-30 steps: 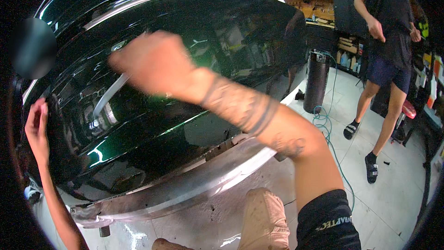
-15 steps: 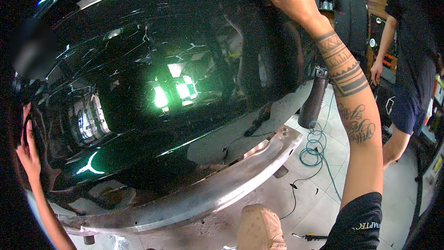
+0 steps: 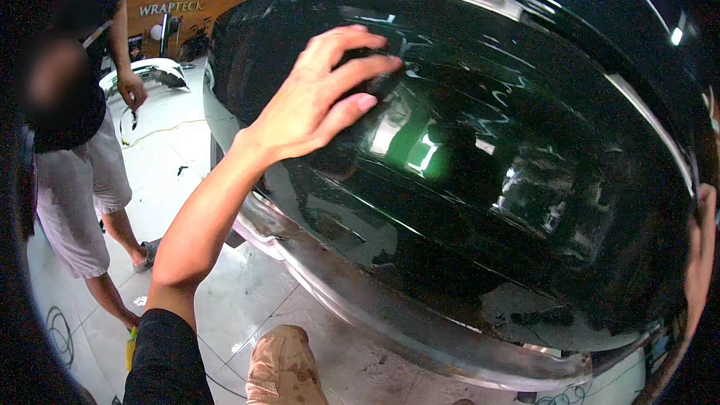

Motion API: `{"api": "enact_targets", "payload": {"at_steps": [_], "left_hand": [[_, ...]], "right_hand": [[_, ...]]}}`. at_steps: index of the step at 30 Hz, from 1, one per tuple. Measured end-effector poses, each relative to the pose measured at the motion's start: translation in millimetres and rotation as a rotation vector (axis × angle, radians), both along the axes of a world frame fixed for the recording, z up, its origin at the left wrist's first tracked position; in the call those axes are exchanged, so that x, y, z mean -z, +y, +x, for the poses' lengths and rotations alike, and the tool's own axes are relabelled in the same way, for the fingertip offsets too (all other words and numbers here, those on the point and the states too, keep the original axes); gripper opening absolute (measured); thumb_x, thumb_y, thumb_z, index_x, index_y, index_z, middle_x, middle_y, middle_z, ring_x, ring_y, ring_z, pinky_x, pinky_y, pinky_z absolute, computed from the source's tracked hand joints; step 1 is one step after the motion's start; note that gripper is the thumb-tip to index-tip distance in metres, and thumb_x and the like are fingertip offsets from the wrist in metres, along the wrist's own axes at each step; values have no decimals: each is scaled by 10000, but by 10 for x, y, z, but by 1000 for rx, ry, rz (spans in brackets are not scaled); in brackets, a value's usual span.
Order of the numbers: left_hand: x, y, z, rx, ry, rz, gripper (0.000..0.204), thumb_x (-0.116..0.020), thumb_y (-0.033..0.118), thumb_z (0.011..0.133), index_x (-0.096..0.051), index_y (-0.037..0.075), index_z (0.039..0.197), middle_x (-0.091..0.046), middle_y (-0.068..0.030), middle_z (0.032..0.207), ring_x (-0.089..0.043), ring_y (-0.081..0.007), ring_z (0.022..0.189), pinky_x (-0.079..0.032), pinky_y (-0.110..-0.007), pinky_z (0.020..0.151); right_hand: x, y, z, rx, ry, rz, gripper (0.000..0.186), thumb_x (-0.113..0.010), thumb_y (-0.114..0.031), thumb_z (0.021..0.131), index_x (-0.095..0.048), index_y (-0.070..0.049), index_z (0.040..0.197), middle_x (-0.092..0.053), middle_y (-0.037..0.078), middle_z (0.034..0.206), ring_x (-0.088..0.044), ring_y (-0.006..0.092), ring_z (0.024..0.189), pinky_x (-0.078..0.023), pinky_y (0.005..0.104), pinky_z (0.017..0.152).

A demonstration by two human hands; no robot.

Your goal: The person applies a dark vinyl wrap to a car bumper, smoothing it with a yellow squeegee, trimming edges with a knife, and peeling away excess material. The bumper is handled and repositioned during the process.

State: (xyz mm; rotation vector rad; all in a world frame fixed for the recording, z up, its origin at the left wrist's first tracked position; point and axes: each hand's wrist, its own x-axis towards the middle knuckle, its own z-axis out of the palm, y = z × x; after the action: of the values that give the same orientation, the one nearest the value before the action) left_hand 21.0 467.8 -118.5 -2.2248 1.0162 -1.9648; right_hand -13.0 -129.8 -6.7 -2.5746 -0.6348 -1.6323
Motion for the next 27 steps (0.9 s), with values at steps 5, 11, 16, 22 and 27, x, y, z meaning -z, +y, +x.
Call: {"api": "enact_targets", "payload": {"at_steps": [5, 11, 16, 22, 27], "left_hand": [[329, 47, 406, -84, 204, -186, 571, -478, 429, 968, -361, 252, 1498, -235, -153, 1563, -162, -419, 1459, -103, -591, 1164], [327, 272, 218, -66, 76, -243, 492, -549, 408, 957, -479, 260, 1421, -330, -138, 1513, -237, -373, 1436, -151, -594, 1157], [378, 237, 310, -26, 80, -250, 469, -581, 379, 942, -518, 260, 1392, -379, -129, 1468, -272, -357, 1413, -170, -580, 1160], [382, 353, 276, 23, 64, -239, 490, -598, 379, 930, -509, 258, 1397, -385, -123, 1459, -282, -361, 1401, -181, -578, 1155], [420, 340, 334, 48, 54, -261, 491, -591, 386, 932, -502, 256, 1397, -361, -114, 1483, -254, -362, 1424, -178, -578, 1153]], "right_hand": [[382, 1694, -220, -189, 105, -236, 480, -496, 22, 898, -464, -47, 1372, -518, 162, 1274, -510, 269, 1142, -422, 386, 990], [-14, 4031, 490, -547, -282, -668, 407, -548, -1, 835, -558, -43, 1240, -650, 198, 932, -627, 380, 863, -502, 441, 794], [-19, 5100, 935, -261, -464, -616, 519, -649, -214, 788, -588, -97, 1290, -695, 177, 859, -685, 355, 789, -555, 437, 715], [-154, 5502, 1003, -61, -547, -774, 218, -638, -42, 806, -584, -31, 1017, -659, 196, 896, -649, 356, 730, -529, 404, 653], [-96, 5241, 736, -462, -111, -714, 474, -497, -19, 911, -500, -83, 1380, -645, 175, 1006, -648, 274, 882, -508, 395, 771]]}}
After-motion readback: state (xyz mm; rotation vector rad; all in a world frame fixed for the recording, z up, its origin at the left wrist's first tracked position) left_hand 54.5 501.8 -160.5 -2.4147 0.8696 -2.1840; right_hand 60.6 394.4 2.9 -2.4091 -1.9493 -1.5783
